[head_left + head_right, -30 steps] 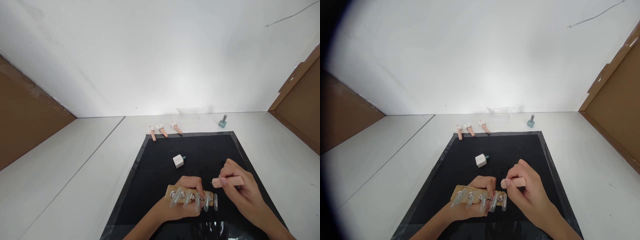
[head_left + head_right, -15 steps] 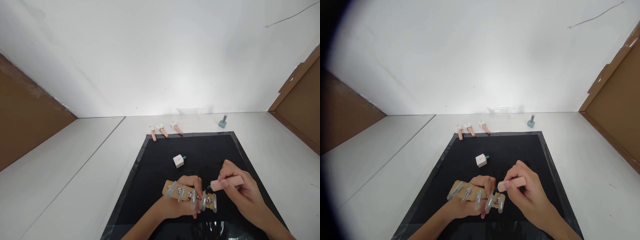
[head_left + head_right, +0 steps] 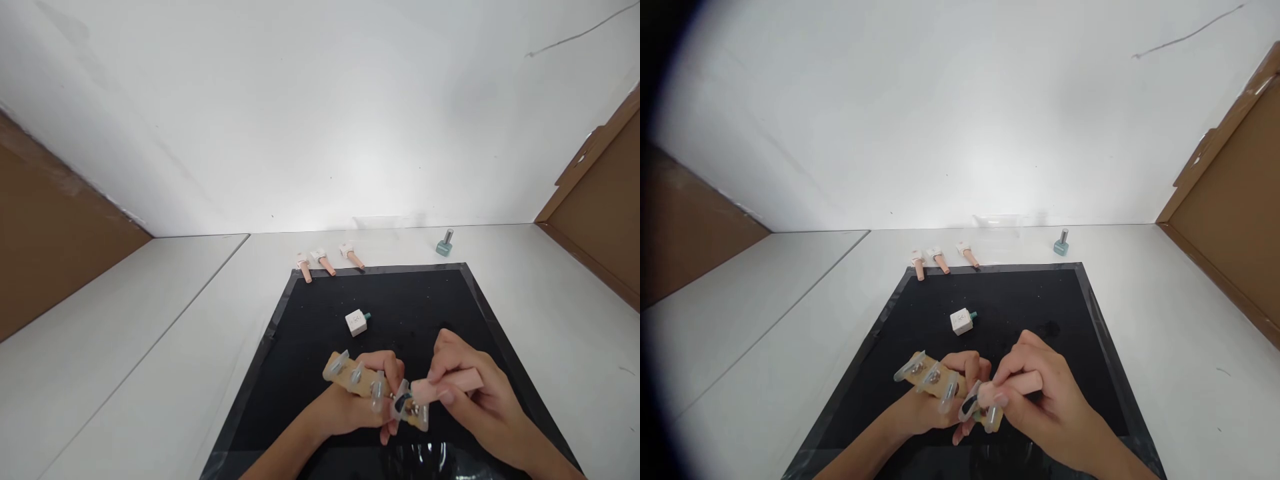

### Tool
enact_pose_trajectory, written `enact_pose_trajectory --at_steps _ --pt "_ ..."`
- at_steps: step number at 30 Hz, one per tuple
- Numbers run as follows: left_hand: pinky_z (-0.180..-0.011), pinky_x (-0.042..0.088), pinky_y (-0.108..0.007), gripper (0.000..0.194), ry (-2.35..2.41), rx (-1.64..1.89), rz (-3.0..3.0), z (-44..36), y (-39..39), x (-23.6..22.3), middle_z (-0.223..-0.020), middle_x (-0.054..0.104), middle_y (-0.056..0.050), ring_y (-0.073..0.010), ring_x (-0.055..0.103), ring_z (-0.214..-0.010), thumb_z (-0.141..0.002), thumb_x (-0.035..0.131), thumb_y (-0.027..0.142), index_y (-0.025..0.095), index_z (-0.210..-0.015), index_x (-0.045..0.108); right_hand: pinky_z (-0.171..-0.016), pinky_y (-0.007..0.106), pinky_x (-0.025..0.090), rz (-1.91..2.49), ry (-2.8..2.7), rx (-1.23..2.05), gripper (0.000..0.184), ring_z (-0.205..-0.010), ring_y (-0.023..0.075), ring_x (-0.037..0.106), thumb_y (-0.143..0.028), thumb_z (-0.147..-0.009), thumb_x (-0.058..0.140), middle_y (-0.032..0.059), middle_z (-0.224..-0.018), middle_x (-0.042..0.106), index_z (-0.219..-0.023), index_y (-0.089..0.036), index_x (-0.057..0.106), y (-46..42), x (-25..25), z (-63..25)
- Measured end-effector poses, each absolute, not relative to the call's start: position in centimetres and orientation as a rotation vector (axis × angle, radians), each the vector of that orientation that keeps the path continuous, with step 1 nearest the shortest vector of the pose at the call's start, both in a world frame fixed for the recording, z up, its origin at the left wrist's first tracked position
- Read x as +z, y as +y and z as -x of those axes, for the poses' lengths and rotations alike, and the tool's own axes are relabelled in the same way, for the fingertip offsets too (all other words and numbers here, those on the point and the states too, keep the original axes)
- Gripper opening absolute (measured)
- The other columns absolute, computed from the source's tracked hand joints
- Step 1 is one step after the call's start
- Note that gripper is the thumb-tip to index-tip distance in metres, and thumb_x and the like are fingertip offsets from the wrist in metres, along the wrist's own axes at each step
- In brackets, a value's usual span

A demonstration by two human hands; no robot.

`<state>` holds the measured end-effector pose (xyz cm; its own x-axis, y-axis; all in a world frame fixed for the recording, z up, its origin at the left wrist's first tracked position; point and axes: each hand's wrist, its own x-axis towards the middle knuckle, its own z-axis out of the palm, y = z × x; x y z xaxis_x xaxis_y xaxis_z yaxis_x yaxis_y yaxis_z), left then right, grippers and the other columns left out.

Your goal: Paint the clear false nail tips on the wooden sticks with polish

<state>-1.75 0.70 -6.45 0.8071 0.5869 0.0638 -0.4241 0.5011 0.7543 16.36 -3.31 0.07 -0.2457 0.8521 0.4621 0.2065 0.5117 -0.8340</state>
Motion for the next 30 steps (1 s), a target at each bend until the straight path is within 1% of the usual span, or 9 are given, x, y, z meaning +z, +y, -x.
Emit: enact_pose_trajectory --at_steps 5,7,10,13,18,21,25,30 --pt "-0.038 0.049 -0.012 0.025 0.151 0.627 -0.806 1.7 0.4 -6.9 -0.066 0.057 0.002 -0.0064 0.060 -0.048 -0.070 0.077 0.017 0.013 -0.068 0.053 -0.047 0.024 0.032 1.050 -1.682 0.733 0.019 -0.054 0.0135 0.042 -0.032 -0.095 0.049 -0.0016 -0.065 0.050 -0.079 -0.024 0.056 -3.5 -0.7 -16.8" --pt "-0.038 0.049 -0.012 0.025 0.120 0.623 -0.778 1.7 0.3 -7.1 -0.066 0.057 0.002 -0.0068 0.060 -0.048 -0.070 0.078 0.019 0.013 -0.068 0.053 -0.048 0.024 0.034 1.069 -1.634 0.717 0.018 -0.055 0.0136 0.043 -0.030 -0.095 0.049 -0.0020 -0.065 0.050 -0.079 -0.025 0.056 -3.6 -0.9 -16.9" --pt "-0.037 0.048 -0.013 0.028 0.134 0.620 -0.726 1.8 0.3 -7.1 -0.066 0.056 0.002 -0.0075 0.060 -0.047 -0.068 0.079 0.023 0.014 -0.069 0.053 -0.051 0.024 0.037 0.977 -1.583 0.763 0.015 -0.059 0.0143 0.046 -0.037 -0.095 0.050 -0.0019 -0.068 0.050 -0.086 -0.027 0.058 -3.7 -1.1 -17.0" --pt "-0.036 0.048 -0.013 0.029 0.151 0.607 -0.704 1.9 0.4 -7.0 -0.065 0.056 0.003 -0.0081 0.060 -0.047 -0.067 0.081 0.022 0.014 -0.070 0.053 -0.053 0.024 0.038 0.848 -1.593 0.894 0.020 -0.062 0.0155 0.046 -0.045 -0.093 0.050 -0.0014 -0.067 0.051 -0.087 -0.028 0.059 -3.7 -1.0 -16.8" --pt "-0.037 0.049 -0.013 0.028 0.126 0.561 -0.698 1.7 0.5 -7.0 -0.066 0.058 0.001 -0.0083 0.061 -0.048 -0.065 0.082 0.020 0.013 -0.070 0.055 -0.054 0.025 0.038 0.775 -1.626 0.998 0.022 -0.062 0.0159 0.044 -0.048 -0.092 0.049 -0.0016 -0.064 0.050 -0.088 -0.029 0.060 -3.4 -0.8 -16.4" --pt "-0.037 0.049 -0.013 0.028 0.119 0.541 -0.695 1.6 0.6 -7.1 -0.066 0.060 0.000 -0.0083 0.061 -0.048 -0.064 0.082 0.021 0.013 -0.069 0.056 -0.053 0.024 0.036 0.795 -1.668 0.959 0.020 -0.061 0.0157 0.043 -0.045 -0.094 0.048 -0.0018 -0.064 0.051 -0.090 -0.029 0.059 -3.4 -0.8 -16.3" --pt "-0.037 0.049 -0.013 0.029 0.121 0.542 -0.712 1.6 0.5 -7.2 -0.066 0.060 0.000 -0.0081 0.060 -0.048 -0.065 0.082 0.024 0.013 -0.070 0.056 -0.051 0.024 0.035 0.867 -1.707 0.892 0.019 -0.060 0.0152 0.042 -0.041 -0.096 0.046 -0.0014 -0.066 0.053 -0.088 -0.028 0.057 -3.3 -0.8 -16.6" --pt "-0.037 0.049 -0.013 0.027 0.108 0.550 -0.715 1.8 0.4 -7.6 -0.064 0.059 0.001 -0.0070 0.059 -0.046 -0.066 0.081 0.023 0.012 -0.071 0.056 -0.053 0.024 0.037 0.942 -1.668 0.810 0.013 -0.063 0.0147 0.046 -0.035 -0.095 0.050 -0.0012 -0.070 0.053 -0.088 -0.027 0.057 -3.4 -1.1 -17.2"
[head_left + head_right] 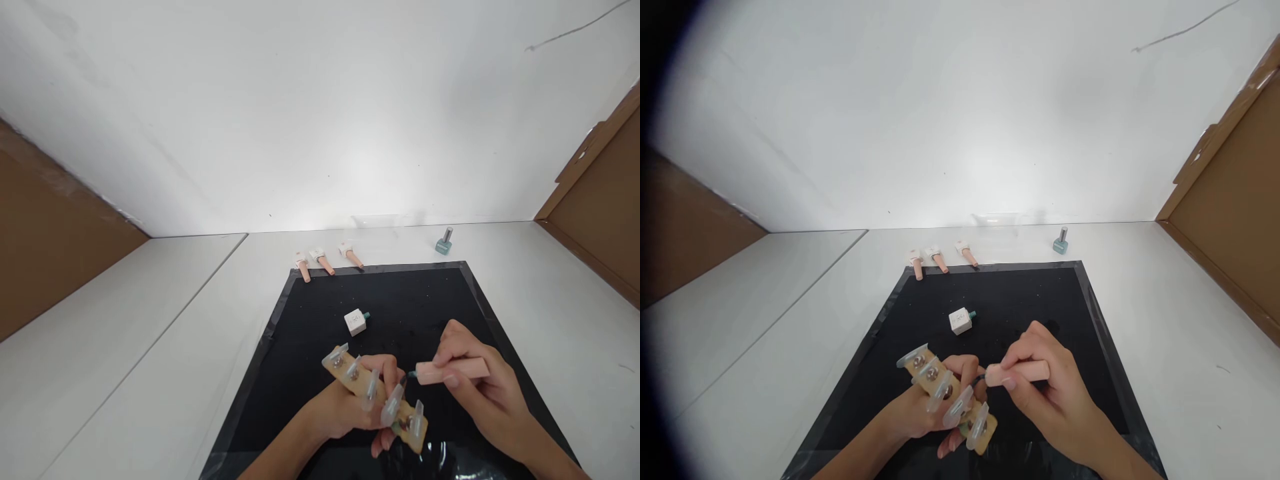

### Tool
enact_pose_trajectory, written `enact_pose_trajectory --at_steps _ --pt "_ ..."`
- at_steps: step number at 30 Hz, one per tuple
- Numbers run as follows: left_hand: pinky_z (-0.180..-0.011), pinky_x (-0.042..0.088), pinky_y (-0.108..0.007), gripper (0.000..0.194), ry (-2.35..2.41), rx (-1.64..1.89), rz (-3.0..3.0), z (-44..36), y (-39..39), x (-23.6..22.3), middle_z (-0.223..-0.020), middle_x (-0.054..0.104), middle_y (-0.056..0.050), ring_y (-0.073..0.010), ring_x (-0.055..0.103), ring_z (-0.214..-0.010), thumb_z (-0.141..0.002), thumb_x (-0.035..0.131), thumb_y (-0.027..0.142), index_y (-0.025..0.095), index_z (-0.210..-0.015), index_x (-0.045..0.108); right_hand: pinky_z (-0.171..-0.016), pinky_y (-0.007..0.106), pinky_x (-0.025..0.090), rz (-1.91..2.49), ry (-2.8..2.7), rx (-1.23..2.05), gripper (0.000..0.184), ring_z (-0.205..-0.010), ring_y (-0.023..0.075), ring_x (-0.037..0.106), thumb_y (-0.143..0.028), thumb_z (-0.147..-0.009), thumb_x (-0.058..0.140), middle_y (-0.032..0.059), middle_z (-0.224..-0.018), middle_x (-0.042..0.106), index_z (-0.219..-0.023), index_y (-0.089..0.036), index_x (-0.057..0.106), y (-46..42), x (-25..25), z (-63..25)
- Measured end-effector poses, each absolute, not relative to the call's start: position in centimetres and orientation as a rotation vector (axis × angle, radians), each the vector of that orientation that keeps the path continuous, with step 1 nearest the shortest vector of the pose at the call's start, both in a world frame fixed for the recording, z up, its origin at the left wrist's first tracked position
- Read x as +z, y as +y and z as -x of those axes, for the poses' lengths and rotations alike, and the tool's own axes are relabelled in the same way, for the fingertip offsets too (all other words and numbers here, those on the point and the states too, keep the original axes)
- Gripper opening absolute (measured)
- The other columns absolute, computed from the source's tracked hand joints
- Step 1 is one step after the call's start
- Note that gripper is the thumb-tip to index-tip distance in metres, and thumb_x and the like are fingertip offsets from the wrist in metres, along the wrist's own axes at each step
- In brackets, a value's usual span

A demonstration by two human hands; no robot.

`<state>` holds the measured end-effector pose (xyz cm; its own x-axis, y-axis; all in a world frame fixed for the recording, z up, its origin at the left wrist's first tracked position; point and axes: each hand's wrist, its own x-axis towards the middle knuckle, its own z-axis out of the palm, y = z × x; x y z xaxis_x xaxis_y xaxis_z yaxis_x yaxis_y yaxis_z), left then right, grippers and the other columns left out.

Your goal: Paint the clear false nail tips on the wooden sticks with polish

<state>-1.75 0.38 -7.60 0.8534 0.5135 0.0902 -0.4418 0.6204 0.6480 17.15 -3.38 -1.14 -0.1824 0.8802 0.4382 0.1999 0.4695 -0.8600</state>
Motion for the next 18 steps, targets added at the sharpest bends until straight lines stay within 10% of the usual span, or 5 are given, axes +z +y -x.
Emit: enact_pose_trajectory --at_steps 18 --pt "-0.037 0.049 -0.012 0.028 0.155 0.536 -0.718 1.62 0.53 -7.23 -0.064 0.058 0.002 -0.0075 0.060 -0.047 -0.065 0.081 0.020 0.013 -0.070 0.055 -0.051 0.026 0.037 0.821 -1.669 0.830 0.021 -0.059 0.0167 0.044 -0.041 -0.094 0.049 -0.0002 -0.061 0.053 -0.085 -0.026 0.059 -3.41 -0.59 -16.62"
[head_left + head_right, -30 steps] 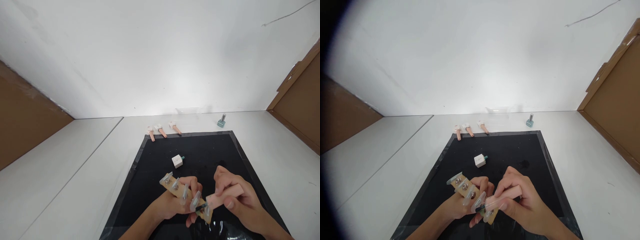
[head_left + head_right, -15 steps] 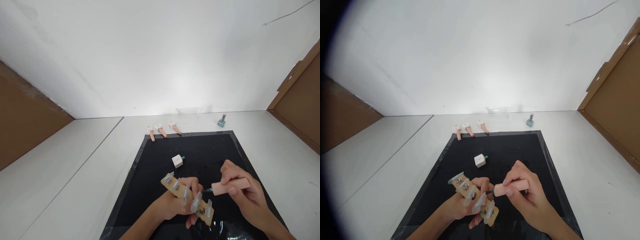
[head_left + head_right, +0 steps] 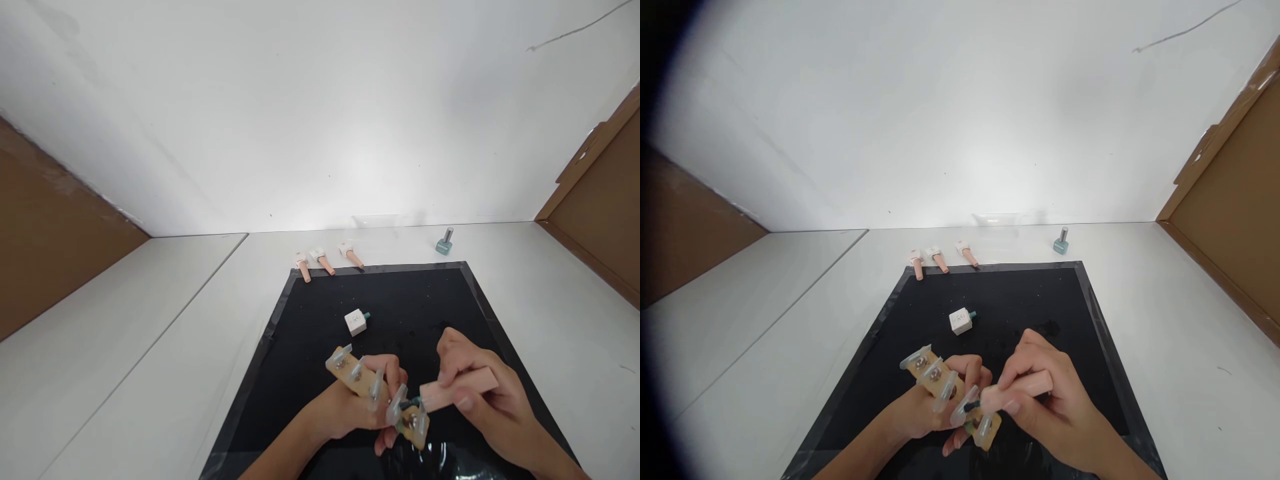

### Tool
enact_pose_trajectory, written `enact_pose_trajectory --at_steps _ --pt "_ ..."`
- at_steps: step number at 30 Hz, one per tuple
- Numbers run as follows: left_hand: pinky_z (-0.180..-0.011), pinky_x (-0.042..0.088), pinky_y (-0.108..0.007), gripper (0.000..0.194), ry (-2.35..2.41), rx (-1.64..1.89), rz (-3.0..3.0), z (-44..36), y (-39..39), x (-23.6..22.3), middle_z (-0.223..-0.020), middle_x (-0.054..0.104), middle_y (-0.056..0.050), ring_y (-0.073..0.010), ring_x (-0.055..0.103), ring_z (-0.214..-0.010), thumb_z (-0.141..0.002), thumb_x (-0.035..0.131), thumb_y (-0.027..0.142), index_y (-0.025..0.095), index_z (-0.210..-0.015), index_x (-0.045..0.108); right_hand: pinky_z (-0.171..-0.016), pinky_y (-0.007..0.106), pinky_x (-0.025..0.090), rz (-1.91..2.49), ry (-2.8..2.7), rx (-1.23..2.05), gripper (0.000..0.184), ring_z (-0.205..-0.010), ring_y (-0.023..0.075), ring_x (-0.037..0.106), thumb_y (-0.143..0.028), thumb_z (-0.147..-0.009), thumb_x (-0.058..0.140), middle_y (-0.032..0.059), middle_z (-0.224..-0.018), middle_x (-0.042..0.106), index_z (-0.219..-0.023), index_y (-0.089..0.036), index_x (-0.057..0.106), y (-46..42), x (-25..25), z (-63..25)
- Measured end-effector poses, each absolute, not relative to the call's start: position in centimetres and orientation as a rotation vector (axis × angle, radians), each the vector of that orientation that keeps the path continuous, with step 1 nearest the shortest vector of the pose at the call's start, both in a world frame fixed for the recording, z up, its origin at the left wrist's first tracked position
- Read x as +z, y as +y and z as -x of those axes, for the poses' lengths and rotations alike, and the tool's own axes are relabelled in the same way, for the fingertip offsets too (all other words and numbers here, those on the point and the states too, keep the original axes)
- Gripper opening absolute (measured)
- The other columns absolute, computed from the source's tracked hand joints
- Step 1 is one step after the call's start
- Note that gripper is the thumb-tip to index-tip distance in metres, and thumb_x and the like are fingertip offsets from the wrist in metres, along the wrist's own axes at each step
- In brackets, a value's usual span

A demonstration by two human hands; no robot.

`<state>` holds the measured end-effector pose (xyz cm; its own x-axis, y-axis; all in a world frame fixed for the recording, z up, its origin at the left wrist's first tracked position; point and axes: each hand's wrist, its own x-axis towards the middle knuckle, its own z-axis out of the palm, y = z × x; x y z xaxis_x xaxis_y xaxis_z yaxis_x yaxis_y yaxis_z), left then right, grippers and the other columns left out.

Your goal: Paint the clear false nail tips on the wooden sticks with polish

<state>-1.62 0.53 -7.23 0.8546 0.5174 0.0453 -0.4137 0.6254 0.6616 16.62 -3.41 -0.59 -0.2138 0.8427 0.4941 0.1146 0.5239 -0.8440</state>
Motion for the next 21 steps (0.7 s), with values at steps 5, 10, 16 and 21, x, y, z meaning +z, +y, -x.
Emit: enact_pose_trajectory --at_steps 5,10,16,21 --pt "-0.037 0.049 -0.013 0.027 0.170 0.523 -0.738 1.59 0.56 -7.27 -0.064 0.058 0.002 -0.0072 0.060 -0.047 -0.067 0.080 0.019 0.013 -0.070 0.053 -0.049 0.026 0.037 0.839 -1.723 0.851 0.022 -0.058 0.0156 0.044 -0.041 -0.094 0.049 0.0000 -0.061 0.053 -0.084 -0.024 0.059 -3.45 -0.48 -16.53" --pt "-0.036 0.049 -0.013 0.028 0.174 0.526 -0.734 1.60 0.63 -7.18 -0.064 0.058 0.002 -0.0075 0.060 -0.047 -0.065 0.081 0.019 0.013 -0.069 0.054 -0.050 0.026 0.037 0.817 -1.721 0.852 0.025 -0.058 0.0163 0.045 -0.044 -0.094 0.048 -0.0001 -0.061 0.052 -0.083 -0.024 0.058 -3.58 -0.52 -16.66" --pt "-0.036 0.048 -0.013 0.028 0.158 0.542 -0.740 1.59 0.58 -7.34 -0.064 0.058 0.001 -0.0076 0.060 -0.047 -0.066 0.081 0.021 0.013 -0.069 0.054 -0.049 0.026 0.036 0.849 -1.721 0.794 0.023 -0.056 0.0157 0.043 -0.039 -0.096 0.047 -0.0003 -0.060 0.052 -0.082 -0.024 0.058 -3.61 -0.39 -16.60" --pt "-0.036 0.048 -0.012 0.026 0.161 0.528 -0.744 1.61 0.47 -7.62 -0.063 0.059 0.001 -0.0074 0.059 -0.046 -0.066 0.080 0.017 0.013 -0.068 0.054 -0.046 0.026 0.036 0.882 -1.762 0.751 0.025 -0.054 0.0162 0.045 -0.039 -0.095 0.047 0.0003 -0.058 0.052 -0.079 -0.023 0.058 -3.36 -0.53 -16.68"
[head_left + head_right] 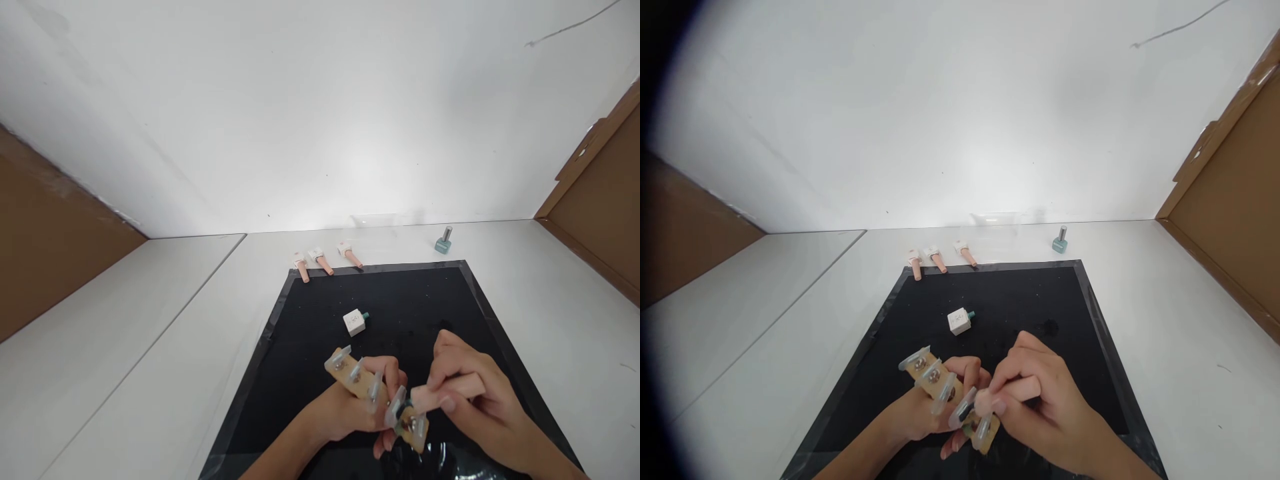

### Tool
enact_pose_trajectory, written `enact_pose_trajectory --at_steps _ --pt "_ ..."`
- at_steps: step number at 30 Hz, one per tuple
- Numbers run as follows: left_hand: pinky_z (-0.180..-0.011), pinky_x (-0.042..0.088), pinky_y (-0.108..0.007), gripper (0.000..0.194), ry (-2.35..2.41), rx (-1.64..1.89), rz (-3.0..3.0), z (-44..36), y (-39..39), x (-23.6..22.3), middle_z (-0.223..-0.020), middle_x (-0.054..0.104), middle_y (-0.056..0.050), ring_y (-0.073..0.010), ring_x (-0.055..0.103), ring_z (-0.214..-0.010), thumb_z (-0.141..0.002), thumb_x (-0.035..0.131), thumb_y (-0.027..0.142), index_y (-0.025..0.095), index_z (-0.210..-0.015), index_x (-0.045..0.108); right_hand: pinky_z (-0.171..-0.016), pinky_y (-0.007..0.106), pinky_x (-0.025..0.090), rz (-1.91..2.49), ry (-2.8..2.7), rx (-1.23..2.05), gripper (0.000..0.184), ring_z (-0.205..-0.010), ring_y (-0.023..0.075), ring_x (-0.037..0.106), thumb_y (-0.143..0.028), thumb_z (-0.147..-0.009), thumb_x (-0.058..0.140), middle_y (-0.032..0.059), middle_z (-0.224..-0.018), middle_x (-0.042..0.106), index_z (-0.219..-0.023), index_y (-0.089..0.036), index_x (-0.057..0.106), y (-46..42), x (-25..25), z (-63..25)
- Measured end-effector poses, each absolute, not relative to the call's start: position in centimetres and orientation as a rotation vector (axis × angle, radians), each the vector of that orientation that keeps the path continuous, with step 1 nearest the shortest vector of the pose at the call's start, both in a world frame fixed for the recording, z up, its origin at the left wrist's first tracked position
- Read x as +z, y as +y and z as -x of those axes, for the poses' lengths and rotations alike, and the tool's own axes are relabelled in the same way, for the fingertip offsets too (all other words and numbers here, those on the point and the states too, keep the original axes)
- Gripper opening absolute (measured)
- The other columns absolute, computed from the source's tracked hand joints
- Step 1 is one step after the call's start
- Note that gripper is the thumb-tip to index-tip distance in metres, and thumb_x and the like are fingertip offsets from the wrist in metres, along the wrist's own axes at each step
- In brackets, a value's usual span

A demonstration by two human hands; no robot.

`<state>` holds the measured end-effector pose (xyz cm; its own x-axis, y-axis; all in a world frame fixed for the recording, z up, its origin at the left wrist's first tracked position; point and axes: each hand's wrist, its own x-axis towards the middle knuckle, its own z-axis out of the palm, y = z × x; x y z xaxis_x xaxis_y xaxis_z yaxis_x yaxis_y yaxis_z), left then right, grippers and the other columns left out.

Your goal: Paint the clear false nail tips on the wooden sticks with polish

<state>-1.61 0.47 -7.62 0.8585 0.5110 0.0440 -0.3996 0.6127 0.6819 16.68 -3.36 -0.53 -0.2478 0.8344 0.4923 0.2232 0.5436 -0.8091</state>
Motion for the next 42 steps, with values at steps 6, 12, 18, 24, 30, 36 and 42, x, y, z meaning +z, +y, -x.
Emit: enact_pose_trajectory --at_steps 6,12,18,24,30,36,42 --pt "-0.035 0.048 -0.013 0.026 0.157 0.547 -0.737 1.3 0.2 -7.6 -0.063 0.057 0.002 -0.0071 0.059 -0.046 -0.065 0.081 0.019 0.013 -0.070 0.055 -0.046 0.025 0.038 1.094 -1.567 0.582 0.022 -0.052 0.0138 0.048 -0.031 -0.094 0.050 -0.0015 -0.061 0.054 -0.075 -0.023 0.058 -2.9 -1.2 -17.1" --pt "-0.043 0.047 -0.014 0.029 0.392 0.683 -0.851 1.3 0.2 -5.7 -0.065 0.057 0.002 -0.0073 0.058 -0.052 -0.067 0.080 0.027 0.013 -0.071 0.056 -0.058 0.028 0.052 1.166 -1.481 0.651 0.020 -0.063 0.0171 0.063 -0.039 -0.094 0.050 0.0012 -0.071 0.066 -0.099 -0.026 0.065 -2.5 -1.1 -17.6" --pt "-0.053 0.048 -0.020 0.031 0.616 0.811 -0.889 1.3 0.2 -4.1 -0.069 0.060 0.001 -0.0107 0.058 -0.062 -0.063 0.082 0.029 0.016 -0.076 0.056 -0.066 0.032 0.057 1.266 -1.698 0.867 0.013 -0.082 0.0215 0.067 -0.026 -0.089 0.054 0.0038 -0.088 0.069 -0.099 -0.027 0.063 -2.3 -0.2 -17.7" --pt "-0.055 0.047 -0.021 0.033 0.650 0.831 -0.913 1.1 0.3 -3.8 -0.069 0.059 0.003 -0.0093 0.055 -0.060 -0.063 0.082 0.031 0.017 -0.078 0.056 -0.067 0.034 0.056 1.243 -1.856 0.817 0.031 -0.082 0.0215 0.065 -0.013 -0.075 0.062 0.0039 -0.098 0.067 -0.102 -0.028 0.057 -2.5 -0.2 -17.1" --pt "-0.054 0.046 -0.022 0.040 0.668 0.859 -0.932 1.2 0.2 -3.2 -0.071 0.056 0.004 -0.0105 0.056 -0.061 -0.061 0.083 0.028 0.020 -0.091 0.059 -0.074 0.036 0.056 1.159 -1.794 0.748 0.023 -0.073 0.0187 0.066 -0.008 -0.076 0.058 -0.0003 -0.082 0.065 -0.087 -0.026 0.051 -2.4 -0.9 -16.7" --pt "-0.062 0.044 -0.022 0.053 0.783 0.892 -0.958 2.1 1.1 -3.1 -0.072 0.054 0.004 -0.0112 0.054 -0.067 -0.051 0.084 0.016 0.018 -0.099 0.062 -0.086 0.037 0.054 1.061 -1.646 0.764 0.027 -0.076 0.0158 0.068 -0.010 -0.074 0.064 -0.0042 -0.079 0.064 -0.080 -0.027 0.044 -2.1 -0.7 -18.1" --pt "-0.076 0.045 -0.032 0.036 1.177 1.088 -1.456 3.2 2.5 -4.1 -0.094 0.055 -0.003 -0.0189 0.054 -0.085 -0.063 0.069 0.023 0.020 -0.097 0.059 -0.093 0.043 0.050 1.244 -1.568 0.800 0.032 -0.094 0.0250 0.069 -0.033 -0.071 0.074 0.0008 -0.082 0.068 -0.076 -0.026 0.042 -1.2 -0.4 -20.9"
